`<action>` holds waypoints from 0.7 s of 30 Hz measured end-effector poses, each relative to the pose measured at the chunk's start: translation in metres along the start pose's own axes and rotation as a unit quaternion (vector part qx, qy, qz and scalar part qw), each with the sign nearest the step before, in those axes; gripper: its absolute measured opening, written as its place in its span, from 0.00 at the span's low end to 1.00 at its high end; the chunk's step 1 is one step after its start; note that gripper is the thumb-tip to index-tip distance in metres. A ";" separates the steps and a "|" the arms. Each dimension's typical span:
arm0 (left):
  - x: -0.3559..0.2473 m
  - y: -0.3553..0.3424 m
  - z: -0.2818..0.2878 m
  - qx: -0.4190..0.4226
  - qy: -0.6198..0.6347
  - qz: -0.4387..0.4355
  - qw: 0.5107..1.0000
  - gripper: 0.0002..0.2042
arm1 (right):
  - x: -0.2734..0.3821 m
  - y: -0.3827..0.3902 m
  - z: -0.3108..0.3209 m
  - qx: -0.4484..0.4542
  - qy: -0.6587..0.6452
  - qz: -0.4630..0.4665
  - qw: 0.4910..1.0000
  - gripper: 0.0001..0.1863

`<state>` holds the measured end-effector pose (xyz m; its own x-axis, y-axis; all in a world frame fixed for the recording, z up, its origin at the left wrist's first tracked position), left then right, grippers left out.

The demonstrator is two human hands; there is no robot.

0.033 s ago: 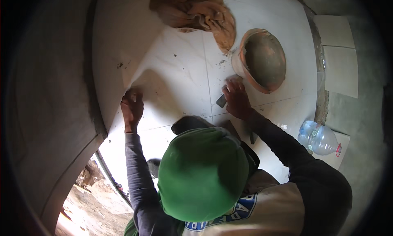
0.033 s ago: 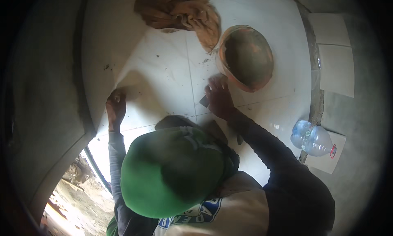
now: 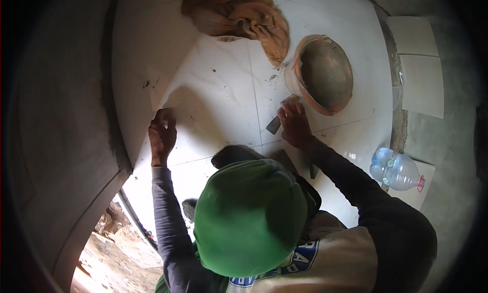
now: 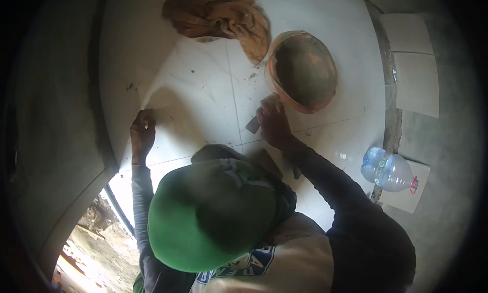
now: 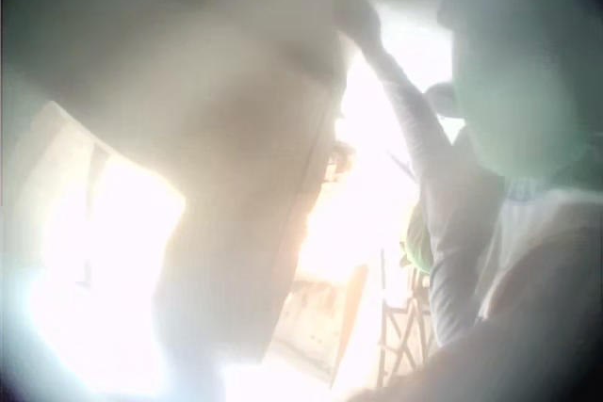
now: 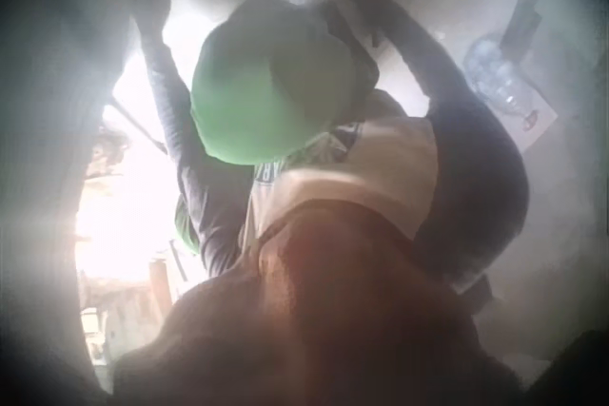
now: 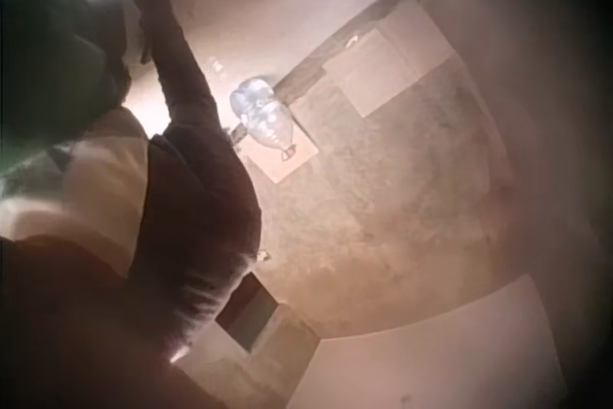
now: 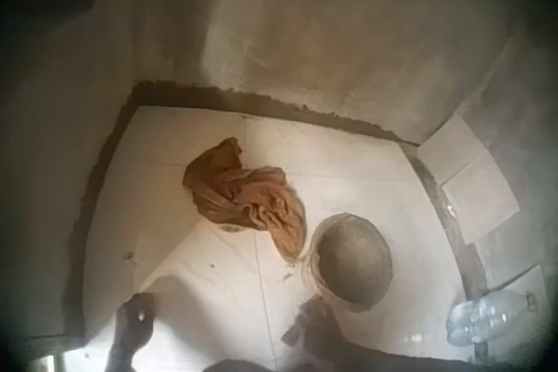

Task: The person applies grout to the corner gap between wall tiles using a scraper and a small block, then wipes the excess material away from the tiles with a cloth.

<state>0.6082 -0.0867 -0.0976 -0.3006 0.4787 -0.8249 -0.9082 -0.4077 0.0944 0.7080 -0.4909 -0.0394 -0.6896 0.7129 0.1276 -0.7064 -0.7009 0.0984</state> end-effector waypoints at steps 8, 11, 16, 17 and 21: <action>-0.056 0.009 0.022 0.309 -0.233 -0.065 0.920 0.17 | -0.041 0.002 0.000 -0.079 -0.060 -0.077 0.992 0.16; -0.069 0.043 0.061 0.322 -0.243 -0.077 0.912 0.17 | -0.054 -0.012 -0.002 -0.086 -0.067 -0.078 0.991 0.16; -0.019 0.114 0.093 0.399 -0.209 0.092 0.888 0.17 | -0.091 -0.002 0.009 -0.134 -0.042 -0.074 0.987 0.17; -0.008 0.132 0.094 0.415 -0.193 0.140 0.878 0.17 | -0.101 -0.005 0.010 -0.131 -0.041 -0.077 0.987 0.17; 0.033 0.189 0.091 0.440 -0.106 0.267 0.851 0.18 | -0.127 -0.012 0.014 -0.135 -0.125 -0.130 0.974 0.16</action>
<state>0.3999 -0.0775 -0.0564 -0.6996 0.5761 -0.4227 -0.4635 0.0845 0.8821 0.8067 -0.5733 -0.0429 -0.4443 0.8143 0.3735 -0.8920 -0.4408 -0.0999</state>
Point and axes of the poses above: each hand's wrist, its own y-axis away from the middle knuckle, its own z-axis out of the back of the hand, x = y × z, the point moved 10 cm from there along -y, towards the middle knuckle, and after that the axes turned 3 degrees about -z, right-handed, at the moved point
